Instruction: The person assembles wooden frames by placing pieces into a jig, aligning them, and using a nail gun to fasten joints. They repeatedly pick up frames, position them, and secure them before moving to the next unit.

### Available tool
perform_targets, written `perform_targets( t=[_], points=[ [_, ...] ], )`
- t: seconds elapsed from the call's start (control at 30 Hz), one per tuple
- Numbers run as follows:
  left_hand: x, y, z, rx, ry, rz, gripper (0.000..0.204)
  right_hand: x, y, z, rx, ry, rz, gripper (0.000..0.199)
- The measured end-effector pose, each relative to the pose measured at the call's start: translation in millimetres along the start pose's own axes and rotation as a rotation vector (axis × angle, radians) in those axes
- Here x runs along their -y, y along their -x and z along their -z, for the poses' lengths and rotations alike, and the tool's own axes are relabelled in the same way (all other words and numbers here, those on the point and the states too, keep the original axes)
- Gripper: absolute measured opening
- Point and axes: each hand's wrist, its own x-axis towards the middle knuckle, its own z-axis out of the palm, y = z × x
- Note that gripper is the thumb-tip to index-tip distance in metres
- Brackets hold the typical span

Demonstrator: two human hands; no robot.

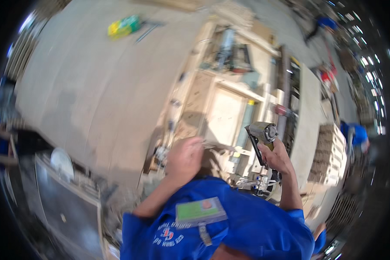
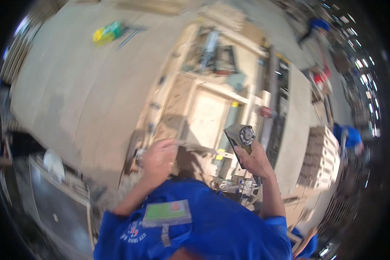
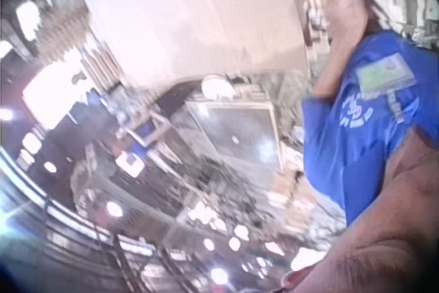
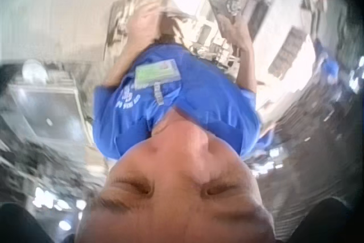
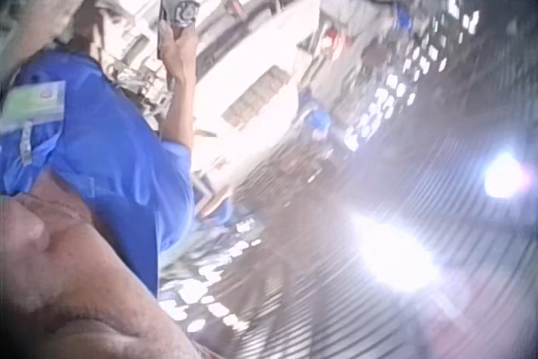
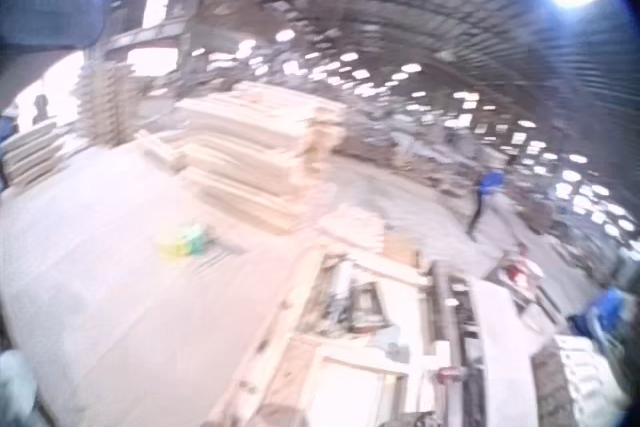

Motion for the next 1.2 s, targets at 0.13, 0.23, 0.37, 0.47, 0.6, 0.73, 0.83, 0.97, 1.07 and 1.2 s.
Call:
perform_targets(
  t=[0.13, 0.23, 0.37, 0.47, 0.6, 0.73, 0.83, 0.97, 1.07, 1.2],
  points=[
    [24, -24, 44, -0.004, -0.052, 0.128, 0.019, -54, 21, 61, -0.404, 0.067, 0.135, 0.034],
    [41, -12, 33, 0.278, 0.039, 0.319, 0.023, -119, 15, 101, -0.678, 0.299, 0.202, 0.035],
    [14, -8, -3, 0.418, -0.004, 0.152, 0.025, -169, 14, 136, -0.846, 0.489, 0.0, 0.045],
    [16, -6, -3, 0.425, 0.028, 0.207, 0.024, -205, 8, 152, -0.894, 0.51, -0.153, 0.054],
    [-14, -21, -16, 0.518, -0.422, -0.196, 0.022, -246, 2, 166, -1.009, 0.578, -0.124, 0.057],
    [-23, -35, -72, 0.59, -0.52, -0.384, 0.029, -274, 7, 164, -1.144, 0.712, -0.027, 0.061],
    [4, -38, -108, 0.667, -0.606, -0.485, 0.035, -253, 7, 127, -1.176, 0.578, 0.128, 0.051],
    [30, -33, -140, 0.846, -0.688, -0.512, 0.041, -231, 42, 38, -0.687, -0.24, 0.425, 0.038],
    [38, -31, -150, 0.91, -0.73, -0.496, 0.04, -213, 87, -20, -0.198, -0.586, 0.234, 0.033],
    [29, -38, -161, 1.028, -0.845, -0.405, 0.036, -225, 117, -38, -0.481, -0.465, 0.267, 0.03]
  ],
)
